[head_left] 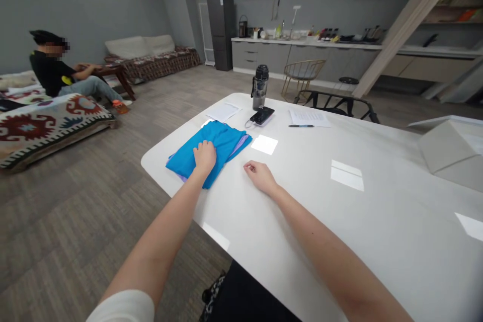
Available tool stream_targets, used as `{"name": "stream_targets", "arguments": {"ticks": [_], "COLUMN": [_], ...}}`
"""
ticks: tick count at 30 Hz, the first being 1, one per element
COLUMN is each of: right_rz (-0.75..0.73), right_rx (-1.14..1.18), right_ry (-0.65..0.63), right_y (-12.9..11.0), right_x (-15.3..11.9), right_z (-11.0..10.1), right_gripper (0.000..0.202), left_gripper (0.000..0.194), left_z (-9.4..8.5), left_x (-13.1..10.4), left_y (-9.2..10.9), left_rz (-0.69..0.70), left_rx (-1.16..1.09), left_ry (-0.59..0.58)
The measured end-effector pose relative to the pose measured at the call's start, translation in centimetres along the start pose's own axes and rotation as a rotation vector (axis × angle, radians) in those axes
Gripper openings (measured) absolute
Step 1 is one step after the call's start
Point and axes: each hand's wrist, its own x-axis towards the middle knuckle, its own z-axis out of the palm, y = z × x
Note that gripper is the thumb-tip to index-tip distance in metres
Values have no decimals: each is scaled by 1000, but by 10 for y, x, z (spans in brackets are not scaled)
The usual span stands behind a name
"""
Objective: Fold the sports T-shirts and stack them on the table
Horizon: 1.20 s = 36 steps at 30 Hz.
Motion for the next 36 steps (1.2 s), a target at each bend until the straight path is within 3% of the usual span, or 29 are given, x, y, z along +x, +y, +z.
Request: {"name": "stream_targets", "arguments": {"ticks": [4,7,11,14,16,20,25,28,33,36], "right_rz": [8,-11,-78,-140,-161,-82,136,239,342,369], "right_rx": [89,163,208,175,126,14,-93,-126,-150,-194], "right_ry": [47,91,164,214,237,231,240,224,180,165], "right_y": [-8,-11,-10,1,14,50,92,111,135,141], "right_x": [10,9,0,-15,-32,-81,-147,-174,-200,-212], "right_z": [11,11,1,-19,-41,-99,-183,-225,-278,-299], "right_gripper": [19,21,52,42,28,23,31,33,32,30], "left_gripper": [25,21,20,19,19,18,20,21,22,24], "left_z": [-3,-15,-25,-23,-19,-19,-41,-51,-48,-41], "left_x": [-2,-16,-52,-82,-98,-113,-107,-98,-81,-73], "left_y": [-3,10,50,89,116,174,253,291,315,319], "left_rz": [11,75,281,415,478,620,759,776,786,804], "left_rx": [-76,-170,-317,-440,-526,-647,-644,-578,-449,-468], "left_ry": [44,137,206,184,141,28,-121,-202,-373,-290]}}
